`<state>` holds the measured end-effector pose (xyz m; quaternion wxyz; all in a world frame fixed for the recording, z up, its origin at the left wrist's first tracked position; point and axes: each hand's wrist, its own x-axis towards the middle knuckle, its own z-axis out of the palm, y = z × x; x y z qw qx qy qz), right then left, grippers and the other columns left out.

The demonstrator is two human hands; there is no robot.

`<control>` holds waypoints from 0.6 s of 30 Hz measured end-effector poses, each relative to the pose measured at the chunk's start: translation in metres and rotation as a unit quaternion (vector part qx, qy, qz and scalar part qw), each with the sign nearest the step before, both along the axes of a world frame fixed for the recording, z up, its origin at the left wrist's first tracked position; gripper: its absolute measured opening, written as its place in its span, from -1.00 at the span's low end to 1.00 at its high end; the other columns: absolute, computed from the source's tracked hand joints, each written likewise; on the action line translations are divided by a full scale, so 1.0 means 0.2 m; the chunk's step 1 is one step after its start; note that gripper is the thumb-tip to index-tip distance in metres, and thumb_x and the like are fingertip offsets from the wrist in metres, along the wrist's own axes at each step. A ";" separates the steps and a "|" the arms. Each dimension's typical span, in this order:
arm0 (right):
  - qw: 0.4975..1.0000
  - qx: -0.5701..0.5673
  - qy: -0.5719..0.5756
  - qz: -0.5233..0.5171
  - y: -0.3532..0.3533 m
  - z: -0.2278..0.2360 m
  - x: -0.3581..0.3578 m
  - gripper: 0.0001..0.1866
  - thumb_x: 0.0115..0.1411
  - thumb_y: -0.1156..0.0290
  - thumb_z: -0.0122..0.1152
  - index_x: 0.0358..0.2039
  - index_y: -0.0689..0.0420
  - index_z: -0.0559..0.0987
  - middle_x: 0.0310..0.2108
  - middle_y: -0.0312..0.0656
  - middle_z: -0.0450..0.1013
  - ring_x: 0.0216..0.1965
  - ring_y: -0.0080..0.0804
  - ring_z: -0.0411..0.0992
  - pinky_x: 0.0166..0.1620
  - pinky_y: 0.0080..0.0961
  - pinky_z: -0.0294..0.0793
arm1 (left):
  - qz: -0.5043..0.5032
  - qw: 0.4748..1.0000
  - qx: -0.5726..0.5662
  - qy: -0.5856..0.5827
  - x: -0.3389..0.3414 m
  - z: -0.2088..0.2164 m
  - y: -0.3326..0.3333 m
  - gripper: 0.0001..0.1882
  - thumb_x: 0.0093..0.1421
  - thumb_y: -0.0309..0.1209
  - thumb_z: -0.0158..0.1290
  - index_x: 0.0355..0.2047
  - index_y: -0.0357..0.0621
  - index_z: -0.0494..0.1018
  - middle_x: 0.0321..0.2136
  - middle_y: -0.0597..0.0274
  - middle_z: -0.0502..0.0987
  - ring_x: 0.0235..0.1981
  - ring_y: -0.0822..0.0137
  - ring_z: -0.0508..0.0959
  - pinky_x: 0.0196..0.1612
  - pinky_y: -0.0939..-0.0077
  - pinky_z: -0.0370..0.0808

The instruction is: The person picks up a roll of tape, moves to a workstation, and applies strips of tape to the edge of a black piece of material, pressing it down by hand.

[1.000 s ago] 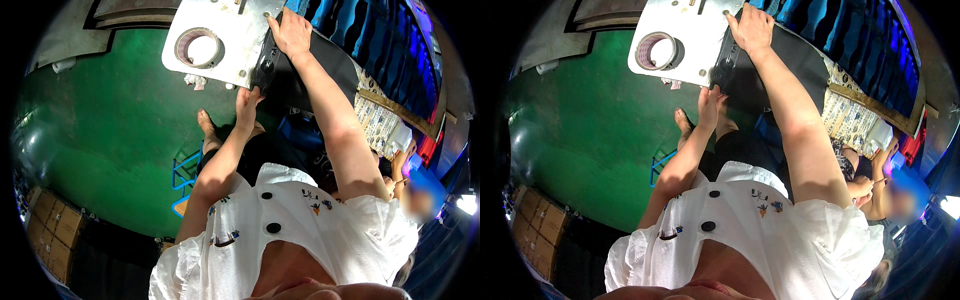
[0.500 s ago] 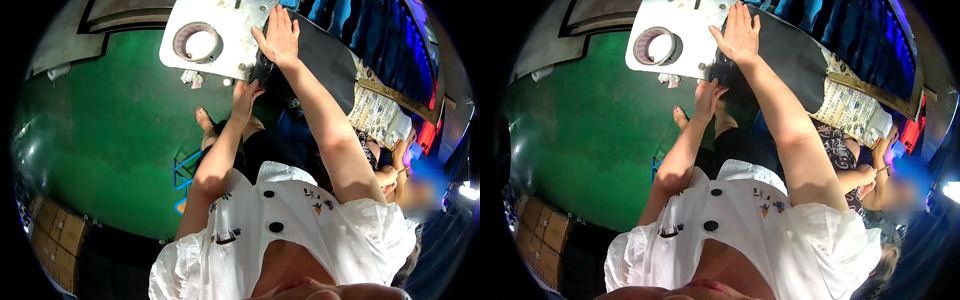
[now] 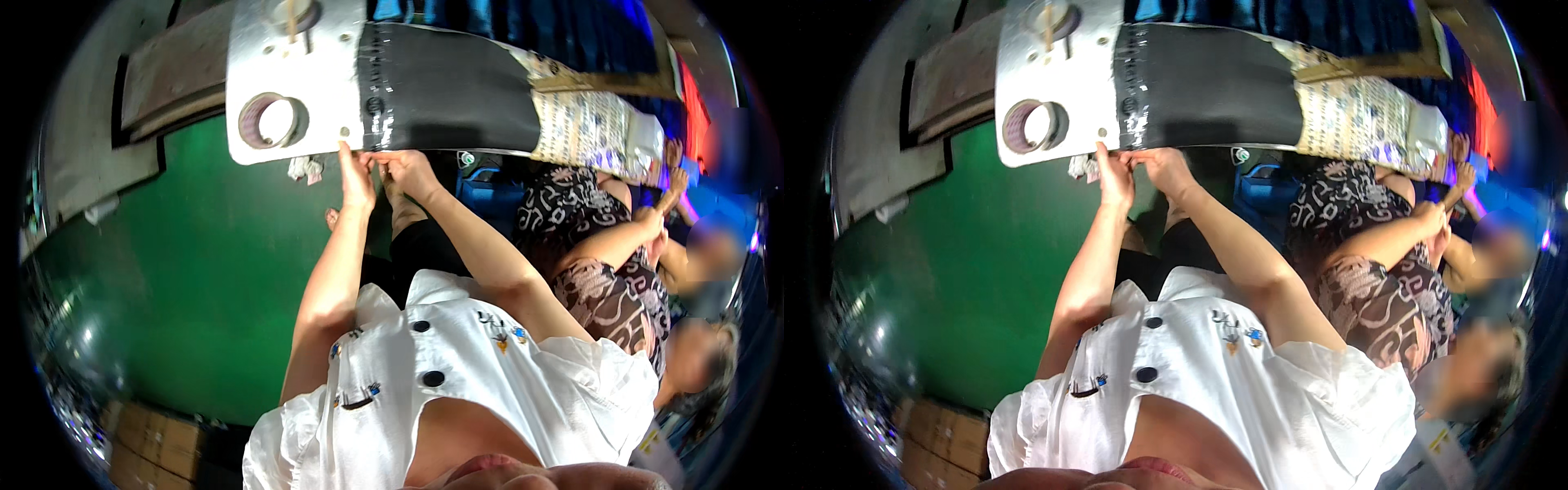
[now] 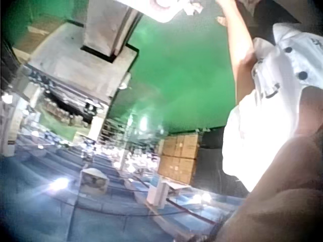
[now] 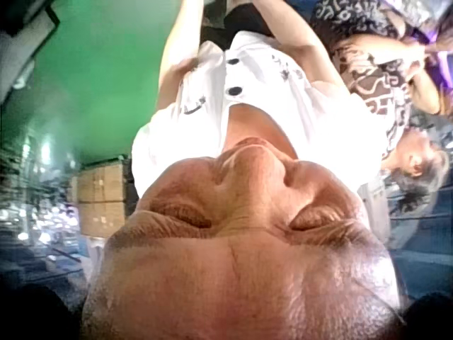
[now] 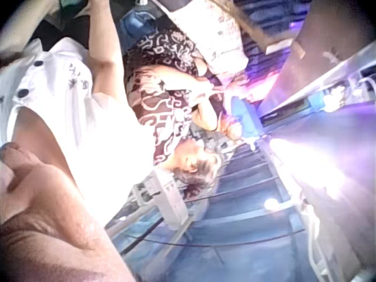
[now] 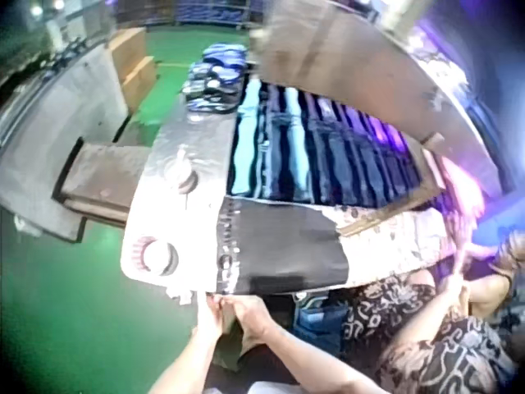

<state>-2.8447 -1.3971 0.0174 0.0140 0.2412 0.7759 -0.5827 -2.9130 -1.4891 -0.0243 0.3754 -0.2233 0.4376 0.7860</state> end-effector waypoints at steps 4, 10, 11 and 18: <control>0.996 0.075 0.021 -0.040 0.09 0.18 0.10 -0.75 -0.03 0.58 -0.07 -0.31 0.18 0.51 -0.41 -0.06 0.48 -0.37 -0.21 0.46 -0.27 -0.48 0.43 | 0.004 0.999 -0.047 -0.002 0.01 0.00 0.02 -0.25 0.07 0.29 -0.27 -0.08 -0.19 0.19 -0.29 0.26 0.36 -0.29 0.39 0.36 -0.27 0.55 0.27; 0.850 0.501 0.132 -0.097 0.46 0.38 0.11 -0.70 -0.02 0.40 0.09 -0.21 0.07 0.47 -0.09 -0.27 0.37 -0.02 -0.30 0.29 0.02 -0.29 0.22 | -0.046 0.997 -0.066 0.018 0.08 0.15 0.00 -0.27 0.09 0.24 -0.26 -0.21 -0.32 0.23 -0.21 0.02 0.35 -0.15 0.20 0.37 -0.11 0.42 0.30; 0.849 0.515 0.072 -0.091 0.49 0.35 0.09 -0.63 0.01 0.34 0.07 -0.12 0.08 0.42 -0.01 -0.26 0.31 0.04 -0.29 0.21 0.07 -0.22 0.13 | -0.086 0.993 -0.073 0.041 0.13 0.22 -0.01 -0.38 0.15 0.13 -0.20 -0.25 -0.31 0.27 -0.25 0.04 0.38 -0.17 0.19 0.39 -0.13 0.43 0.32; 0.886 0.459 -0.021 -0.067 0.55 0.17 0.11 -0.49 0.07 0.25 -0.02 0.06 0.10 0.29 0.13 -0.21 0.14 0.19 -0.23 0.01 0.17 -0.06 -0.11 | -0.321 0.543 -0.186 0.754 0.05 0.49 0.55 -0.65 0.04 -0.60 -0.13 -0.11 -0.18 0.37 -0.06 0.07 0.34 0.01 0.05 0.31 0.04 0.21 0.22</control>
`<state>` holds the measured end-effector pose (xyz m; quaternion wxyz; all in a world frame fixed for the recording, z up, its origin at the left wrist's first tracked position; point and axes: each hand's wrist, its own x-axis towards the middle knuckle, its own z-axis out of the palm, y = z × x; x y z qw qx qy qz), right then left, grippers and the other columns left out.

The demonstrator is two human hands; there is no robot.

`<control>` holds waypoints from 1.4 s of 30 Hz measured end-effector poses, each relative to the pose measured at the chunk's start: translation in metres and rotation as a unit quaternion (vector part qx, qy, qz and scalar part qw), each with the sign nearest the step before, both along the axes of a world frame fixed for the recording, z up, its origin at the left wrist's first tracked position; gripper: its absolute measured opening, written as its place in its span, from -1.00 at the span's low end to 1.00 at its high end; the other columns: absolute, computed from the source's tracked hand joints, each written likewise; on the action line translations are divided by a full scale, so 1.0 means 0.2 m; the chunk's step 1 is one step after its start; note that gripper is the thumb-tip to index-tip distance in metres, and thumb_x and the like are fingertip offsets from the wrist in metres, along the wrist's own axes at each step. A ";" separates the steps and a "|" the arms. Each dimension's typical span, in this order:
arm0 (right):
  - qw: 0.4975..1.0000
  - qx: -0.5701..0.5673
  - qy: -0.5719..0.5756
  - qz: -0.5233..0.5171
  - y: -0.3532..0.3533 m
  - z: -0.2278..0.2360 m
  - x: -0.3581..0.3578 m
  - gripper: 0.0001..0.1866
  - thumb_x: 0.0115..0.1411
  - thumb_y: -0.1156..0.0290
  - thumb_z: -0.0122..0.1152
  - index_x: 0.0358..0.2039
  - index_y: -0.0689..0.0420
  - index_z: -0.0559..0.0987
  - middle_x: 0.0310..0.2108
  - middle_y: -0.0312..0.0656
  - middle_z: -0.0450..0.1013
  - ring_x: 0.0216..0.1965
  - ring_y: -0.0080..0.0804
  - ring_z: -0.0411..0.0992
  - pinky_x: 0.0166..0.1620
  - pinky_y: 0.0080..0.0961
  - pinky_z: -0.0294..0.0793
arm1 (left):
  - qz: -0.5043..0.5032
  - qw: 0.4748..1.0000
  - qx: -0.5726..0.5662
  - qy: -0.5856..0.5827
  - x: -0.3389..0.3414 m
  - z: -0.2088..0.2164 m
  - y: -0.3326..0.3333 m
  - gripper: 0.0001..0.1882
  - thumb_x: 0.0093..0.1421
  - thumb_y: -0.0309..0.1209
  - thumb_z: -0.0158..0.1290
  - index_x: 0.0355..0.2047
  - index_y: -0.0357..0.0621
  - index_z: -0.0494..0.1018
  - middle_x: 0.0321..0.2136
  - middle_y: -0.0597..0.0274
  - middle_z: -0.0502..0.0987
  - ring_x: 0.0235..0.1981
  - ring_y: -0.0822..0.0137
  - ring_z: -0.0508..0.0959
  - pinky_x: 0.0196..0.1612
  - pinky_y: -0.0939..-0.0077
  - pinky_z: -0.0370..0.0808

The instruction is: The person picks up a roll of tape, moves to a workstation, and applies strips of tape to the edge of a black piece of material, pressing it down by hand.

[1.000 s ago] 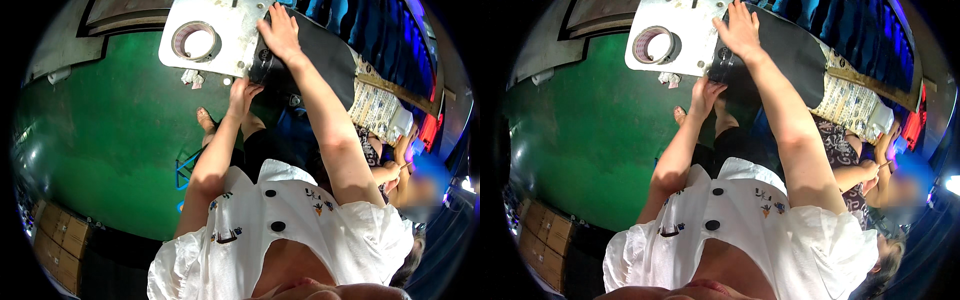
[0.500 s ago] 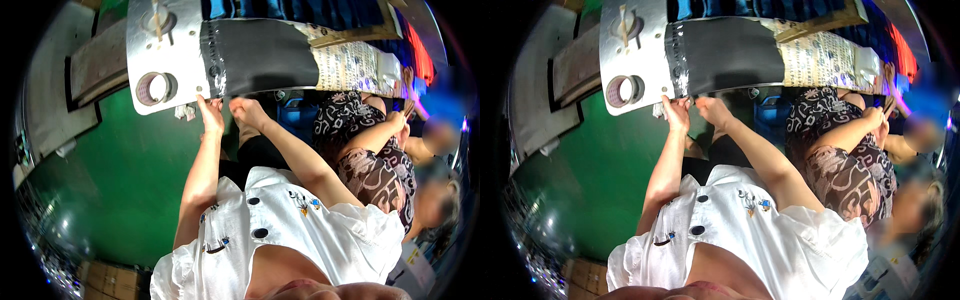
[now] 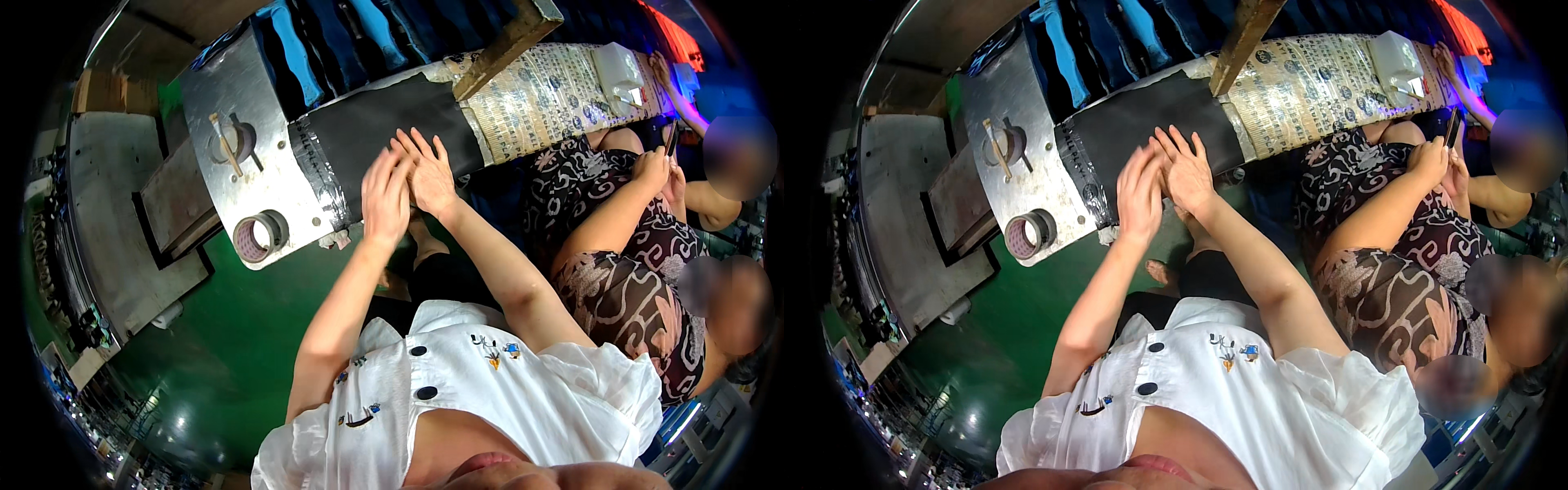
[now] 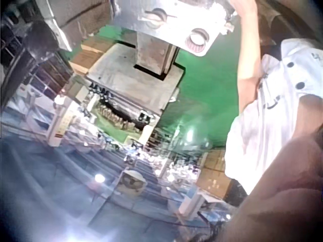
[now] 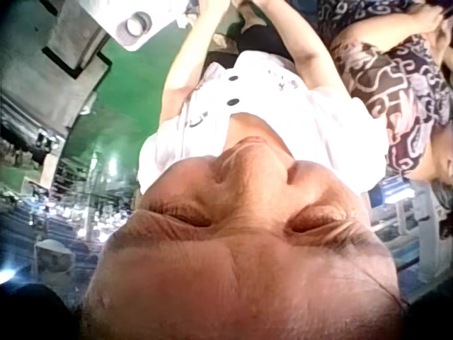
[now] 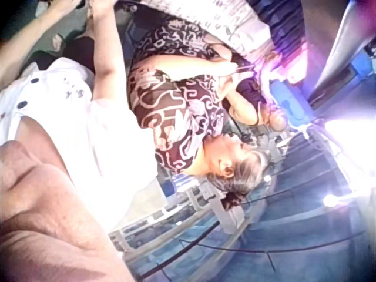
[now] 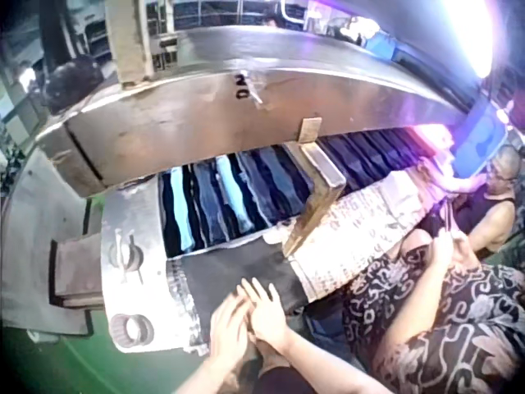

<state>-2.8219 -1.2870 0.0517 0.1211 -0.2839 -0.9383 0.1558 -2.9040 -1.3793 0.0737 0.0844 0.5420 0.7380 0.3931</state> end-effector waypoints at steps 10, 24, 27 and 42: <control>0.995 0.057 0.048 -0.069 0.32 0.02 -0.02 -0.53 0.05 0.32 0.03 -0.01 0.19 0.33 0.09 -0.10 0.19 0.15 -0.22 0.09 0.16 -0.23 0.02 | 0.035 0.977 -0.171 0.123 -0.05 -0.14 0.17 -0.49 0.09 -0.19 -0.10 0.07 -0.02 0.24 0.15 0.03 0.10 0.18 0.02 0.06 0.18 0.08 -0.07; 0.993 -0.043 0.093 -0.057 0.34 -0.07 -0.12 -0.59 0.05 0.34 0.02 -0.06 0.16 0.40 0.04 -0.16 0.28 0.11 -0.26 0.17 0.10 -0.30 0.13 | 0.020 0.967 -0.195 0.163 -0.04 -0.15 0.20 -0.33 -0.05 -0.04 0.01 0.09 0.05 0.21 0.15 0.08 0.11 0.17 -0.08 0.05 0.15 -0.06 -0.07; 0.990 -0.063 0.122 -0.029 0.37 -0.07 -0.06 -0.64 0.06 0.38 0.02 -0.09 0.14 0.43 0.02 -0.19 0.31 0.09 -0.27 0.20 0.06 -0.29 0.18 | 0.019 0.964 -0.201 0.171 -0.03 -0.14 0.20 -0.32 -0.06 -0.04 0.02 0.09 0.05 0.21 0.15 0.08 0.11 0.17 -0.07 0.04 0.15 -0.05 -0.07; 0.997 0.047 0.057 -0.033 0.27 -0.08 0.09 -0.56 0.05 0.37 0.00 0.00 0.09 0.34 0.07 -0.27 0.23 0.11 -0.35 0.15 0.12 -0.34 0.11 | -0.007 0.986 -0.140 0.090 -0.08 -0.11 0.13 -0.36 -0.02 -0.18 0.04 0.10 0.02 0.19 0.18 0.04 0.04 0.20 -0.07 -0.01 0.18 -0.05 -0.12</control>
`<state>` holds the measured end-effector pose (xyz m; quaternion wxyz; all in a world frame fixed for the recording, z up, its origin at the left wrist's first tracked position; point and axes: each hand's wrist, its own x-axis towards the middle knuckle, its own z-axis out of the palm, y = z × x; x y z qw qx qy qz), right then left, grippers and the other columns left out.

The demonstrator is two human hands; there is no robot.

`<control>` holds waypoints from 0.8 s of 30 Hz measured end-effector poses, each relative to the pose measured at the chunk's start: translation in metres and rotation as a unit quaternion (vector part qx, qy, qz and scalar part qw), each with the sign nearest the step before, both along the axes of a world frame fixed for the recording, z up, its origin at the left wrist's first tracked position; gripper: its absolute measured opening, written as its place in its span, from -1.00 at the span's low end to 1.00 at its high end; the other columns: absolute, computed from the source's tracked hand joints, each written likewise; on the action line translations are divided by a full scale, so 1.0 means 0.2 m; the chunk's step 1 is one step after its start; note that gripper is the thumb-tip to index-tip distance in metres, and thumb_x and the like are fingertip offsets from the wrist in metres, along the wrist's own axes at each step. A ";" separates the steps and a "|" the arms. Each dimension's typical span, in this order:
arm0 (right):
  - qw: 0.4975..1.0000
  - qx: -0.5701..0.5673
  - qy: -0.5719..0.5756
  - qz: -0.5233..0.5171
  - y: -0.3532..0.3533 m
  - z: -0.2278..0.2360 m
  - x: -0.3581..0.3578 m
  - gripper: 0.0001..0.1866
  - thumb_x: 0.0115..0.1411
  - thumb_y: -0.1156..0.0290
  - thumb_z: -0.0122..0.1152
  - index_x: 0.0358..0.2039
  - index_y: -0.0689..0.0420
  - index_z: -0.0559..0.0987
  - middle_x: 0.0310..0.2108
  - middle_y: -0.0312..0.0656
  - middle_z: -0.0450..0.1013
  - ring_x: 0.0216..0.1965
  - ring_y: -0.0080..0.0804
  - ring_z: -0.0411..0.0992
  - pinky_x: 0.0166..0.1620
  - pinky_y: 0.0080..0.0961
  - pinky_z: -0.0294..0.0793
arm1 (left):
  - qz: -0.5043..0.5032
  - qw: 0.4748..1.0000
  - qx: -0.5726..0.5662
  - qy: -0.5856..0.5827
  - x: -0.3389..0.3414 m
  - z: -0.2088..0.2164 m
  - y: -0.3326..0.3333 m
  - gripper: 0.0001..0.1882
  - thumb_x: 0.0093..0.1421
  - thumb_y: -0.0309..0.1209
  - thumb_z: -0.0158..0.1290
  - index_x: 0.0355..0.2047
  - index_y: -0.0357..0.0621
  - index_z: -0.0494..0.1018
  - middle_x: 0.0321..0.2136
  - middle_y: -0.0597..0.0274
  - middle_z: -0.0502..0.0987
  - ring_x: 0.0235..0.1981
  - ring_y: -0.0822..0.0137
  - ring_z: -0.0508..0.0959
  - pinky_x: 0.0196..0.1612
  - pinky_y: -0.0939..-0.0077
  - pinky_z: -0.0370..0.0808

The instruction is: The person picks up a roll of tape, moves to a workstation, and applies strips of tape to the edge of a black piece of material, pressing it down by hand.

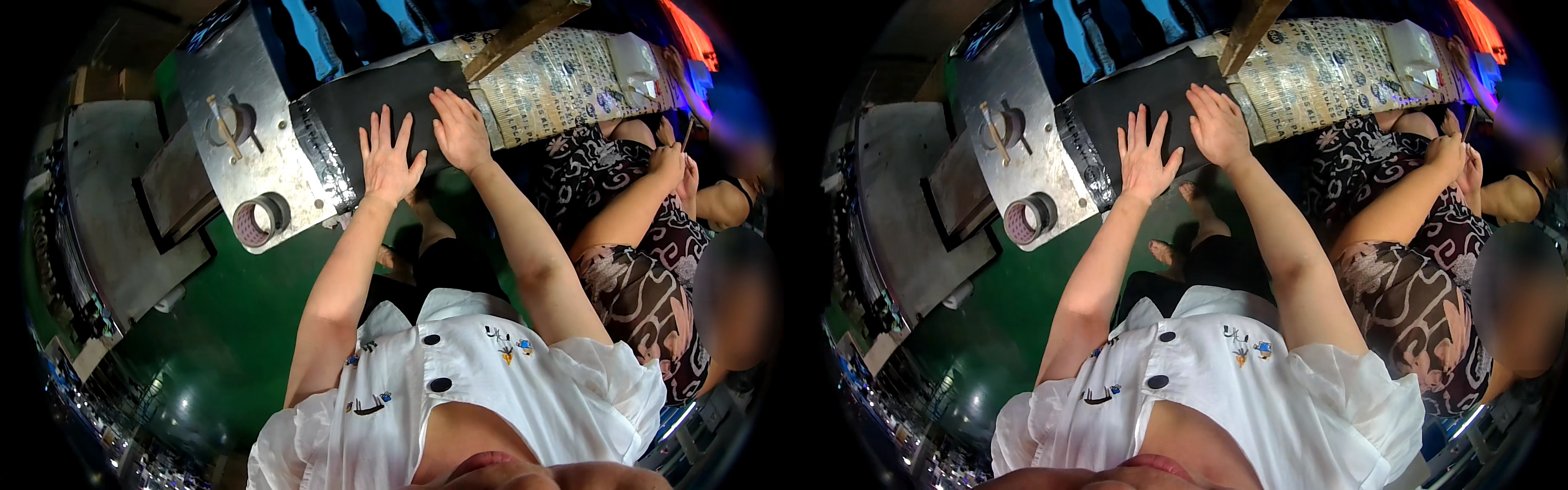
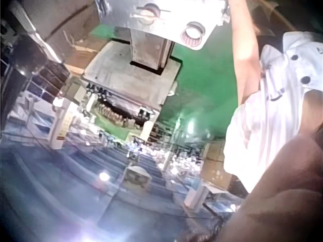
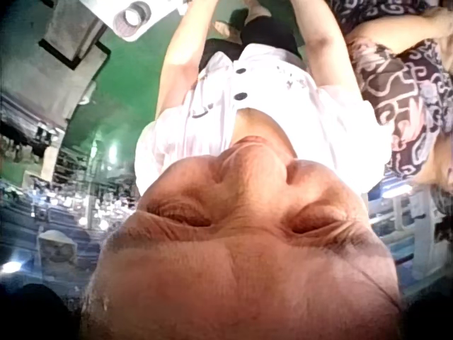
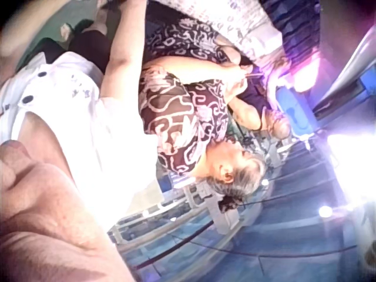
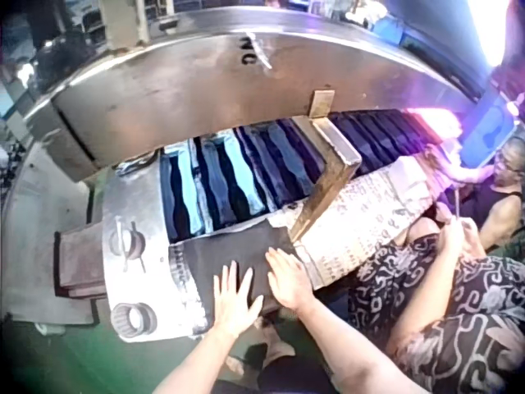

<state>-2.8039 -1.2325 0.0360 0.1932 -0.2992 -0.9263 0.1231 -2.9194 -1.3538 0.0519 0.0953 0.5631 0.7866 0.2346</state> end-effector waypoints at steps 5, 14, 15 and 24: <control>1.000 -0.007 -0.021 0.004 0.00 -0.01 0.00 -0.56 0.07 0.35 -0.02 0.01 0.08 0.32 0.09 -0.28 0.20 0.13 -0.35 0.13 0.14 -0.33 0.07 | -0.028 0.998 -0.003 0.050 0.03 -0.01 -0.13 -0.45 0.02 -0.30 -0.02 0.08 0.02 0.22 0.16 0.07 0.07 0.19 0.03 0.03 0.17 -0.08 -0.11; 1.000 0.001 0.015 0.011 0.01 -0.03 0.01 -0.59 0.08 0.36 -0.02 -0.01 0.10 0.34 0.06 -0.26 0.23 0.10 -0.33 0.18 0.11 -0.36 0.11 | 0.006 0.994 -0.031 0.100 0.06 -0.08 -0.15 -0.45 0.06 -0.20 -0.06 0.10 0.08 0.19 0.16 0.10 0.08 0.18 0.02 0.05 0.15 -0.10 -0.10; 1.000 -0.002 0.005 0.016 0.01 -0.03 0.01 -0.59 0.08 0.36 -0.02 -0.01 0.10 0.34 0.06 -0.26 0.23 0.10 -0.33 0.18 0.11 -0.36 0.11 | 0.006 0.994 -0.036 0.102 0.06 -0.08 -0.15 -0.45 0.06 -0.20 -0.07 0.10 0.07 0.19 0.17 0.11 0.07 0.19 0.03 0.03 0.16 -0.12 -0.12; 0.995 0.017 0.027 0.093 0.10 -0.03 0.08 -0.61 0.05 0.40 0.02 -0.05 0.09 0.37 0.02 -0.26 0.29 0.02 -0.35 0.26 0.00 -0.39 0.25 | 0.003 0.991 -0.041 0.128 0.07 -0.10 -0.15 -0.46 0.06 -0.19 -0.09 0.09 0.08 0.20 0.16 0.11 0.09 0.19 0.05 0.04 0.15 -0.14 -0.11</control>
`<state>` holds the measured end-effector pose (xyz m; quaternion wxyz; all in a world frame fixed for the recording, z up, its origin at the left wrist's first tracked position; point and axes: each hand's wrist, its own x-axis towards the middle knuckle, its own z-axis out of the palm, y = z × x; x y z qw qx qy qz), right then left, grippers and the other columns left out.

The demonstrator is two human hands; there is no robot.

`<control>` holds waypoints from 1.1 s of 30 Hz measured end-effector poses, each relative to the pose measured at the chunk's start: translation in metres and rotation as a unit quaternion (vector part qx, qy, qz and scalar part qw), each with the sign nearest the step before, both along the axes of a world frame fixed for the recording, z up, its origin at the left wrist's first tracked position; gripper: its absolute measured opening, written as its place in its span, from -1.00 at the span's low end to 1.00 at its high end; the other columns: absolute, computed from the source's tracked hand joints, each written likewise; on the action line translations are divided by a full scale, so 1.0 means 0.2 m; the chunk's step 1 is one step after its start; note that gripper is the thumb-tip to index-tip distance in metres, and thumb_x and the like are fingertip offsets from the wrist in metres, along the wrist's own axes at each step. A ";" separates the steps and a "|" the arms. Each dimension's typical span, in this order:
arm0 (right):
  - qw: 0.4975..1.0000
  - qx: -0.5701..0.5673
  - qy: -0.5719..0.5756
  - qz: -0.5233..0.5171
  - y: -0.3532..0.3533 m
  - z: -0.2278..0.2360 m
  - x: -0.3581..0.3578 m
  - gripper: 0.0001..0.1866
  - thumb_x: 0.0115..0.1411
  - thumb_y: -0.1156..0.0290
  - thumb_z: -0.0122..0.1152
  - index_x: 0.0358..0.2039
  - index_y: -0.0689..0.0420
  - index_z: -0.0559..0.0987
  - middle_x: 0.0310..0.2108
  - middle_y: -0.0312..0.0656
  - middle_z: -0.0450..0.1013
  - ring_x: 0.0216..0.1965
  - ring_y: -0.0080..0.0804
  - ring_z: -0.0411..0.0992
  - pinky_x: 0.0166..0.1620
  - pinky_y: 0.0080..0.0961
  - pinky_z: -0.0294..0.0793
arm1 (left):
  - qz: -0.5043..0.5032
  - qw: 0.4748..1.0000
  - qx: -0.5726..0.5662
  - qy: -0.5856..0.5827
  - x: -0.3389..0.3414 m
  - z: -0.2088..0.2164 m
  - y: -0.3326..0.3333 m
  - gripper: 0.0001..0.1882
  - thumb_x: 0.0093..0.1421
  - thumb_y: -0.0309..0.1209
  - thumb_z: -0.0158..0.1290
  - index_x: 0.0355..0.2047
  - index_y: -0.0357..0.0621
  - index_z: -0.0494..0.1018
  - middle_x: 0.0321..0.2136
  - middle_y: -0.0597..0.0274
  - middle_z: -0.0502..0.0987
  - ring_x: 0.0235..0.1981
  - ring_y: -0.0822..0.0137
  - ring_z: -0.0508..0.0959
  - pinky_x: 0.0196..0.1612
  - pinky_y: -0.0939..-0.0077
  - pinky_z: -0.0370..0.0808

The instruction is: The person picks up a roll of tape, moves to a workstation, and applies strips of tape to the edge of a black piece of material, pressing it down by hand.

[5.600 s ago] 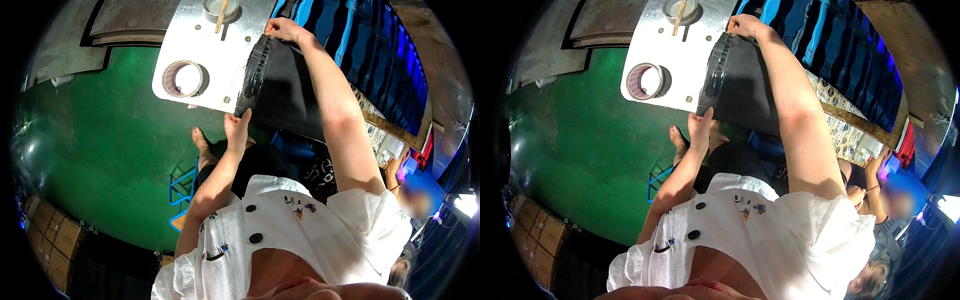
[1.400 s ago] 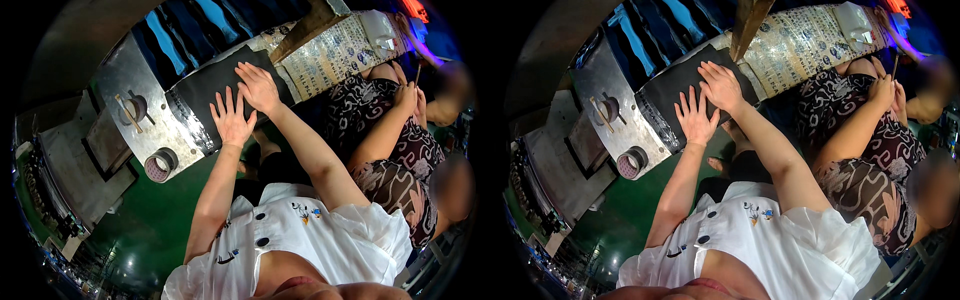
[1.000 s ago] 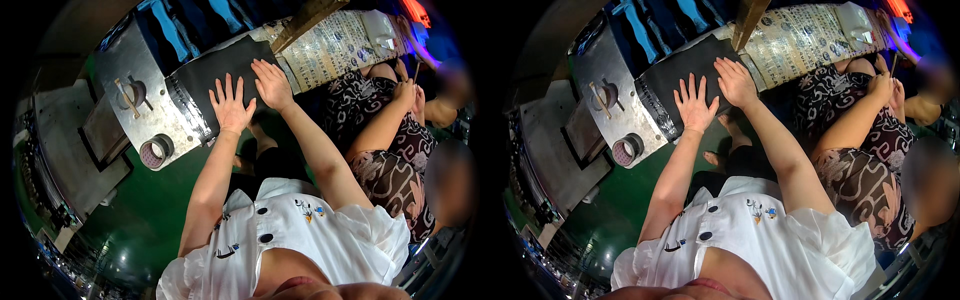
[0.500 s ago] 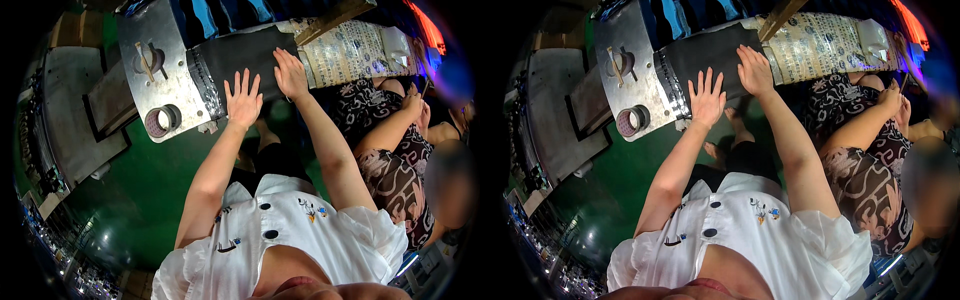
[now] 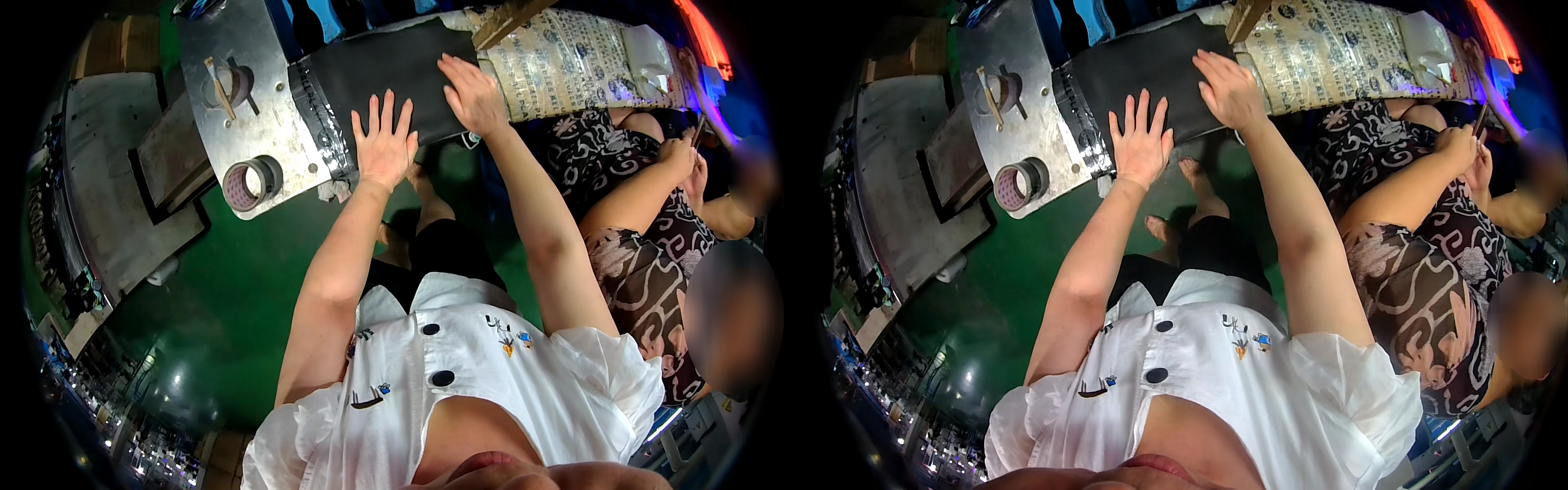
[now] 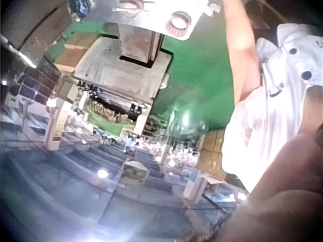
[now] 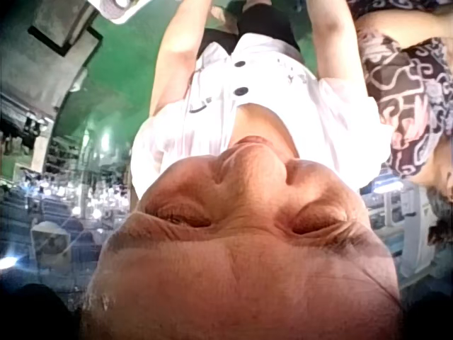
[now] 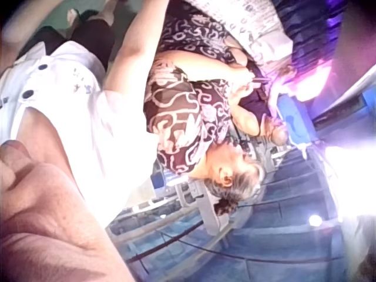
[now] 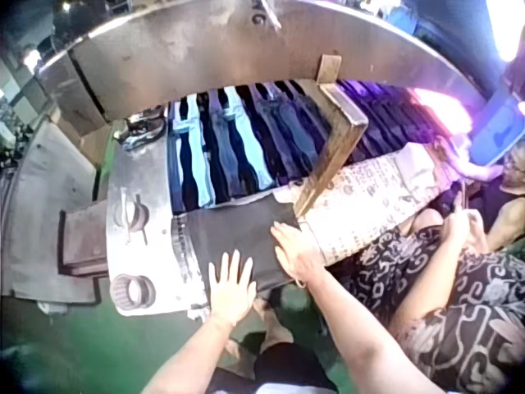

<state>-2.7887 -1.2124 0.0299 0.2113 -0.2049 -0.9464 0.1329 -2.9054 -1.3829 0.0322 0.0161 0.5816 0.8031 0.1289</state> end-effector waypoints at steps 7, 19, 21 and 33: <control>0.995 -0.064 0.080 0.014 0.08 -0.02 0.03 -0.65 0.01 0.53 0.00 -0.12 0.07 0.43 -0.09 -0.25 0.39 -0.06 -0.30 0.33 -0.07 -0.41 0.33 | -0.003 1.000 -0.001 0.022 0.01 -0.01 0.00 -0.46 0.06 -0.19 -0.07 0.09 0.10 0.20 0.15 0.13 0.10 0.17 0.04 0.08 0.13 -0.11 -0.04; 0.990 -0.024 0.083 -0.112 -0.20 0.00 0.19 -0.74 -0.08 0.59 0.12 -0.32 0.06 0.45 -0.28 -0.31 0.41 -0.26 -0.31 0.36 -0.21 -0.41 0.36 | -0.006 1.000 -0.007 0.010 0.01 0.01 0.00 -0.47 0.09 -0.18 -0.09 0.10 0.08 0.18 0.16 0.12 0.08 0.18 0.04 0.05 0.14 -0.12 -0.08; 0.987 -0.019 0.054 -0.150 -0.20 0.01 0.18 -0.75 -0.10 0.56 0.14 -0.33 0.05 0.45 -0.29 -0.34 0.41 -0.28 -0.33 0.36 -0.23 -0.42 0.35 | 0.002 0.999 -0.035 -0.005 0.01 0.04 0.01 -0.47 0.08 -0.18 -0.09 0.10 0.09 0.19 0.16 0.13 0.08 0.18 0.04 0.05 0.15 -0.12 -0.10; 0.996 0.015 0.004 -0.093 0.12 0.17 -0.45 -0.85 -0.02 0.50 0.01 -0.40 0.10 0.52 -0.34 -0.19 0.46 -0.28 -0.24 0.40 -0.25 -0.41 0.43 | 0.030 0.996 0.013 -0.079 0.05 0.02 0.08 -0.42 0.04 -0.18 -0.01 0.03 -0.22 0.22 0.15 -0.05 0.04 0.20 0.03 0.01 0.16 -0.15 -0.15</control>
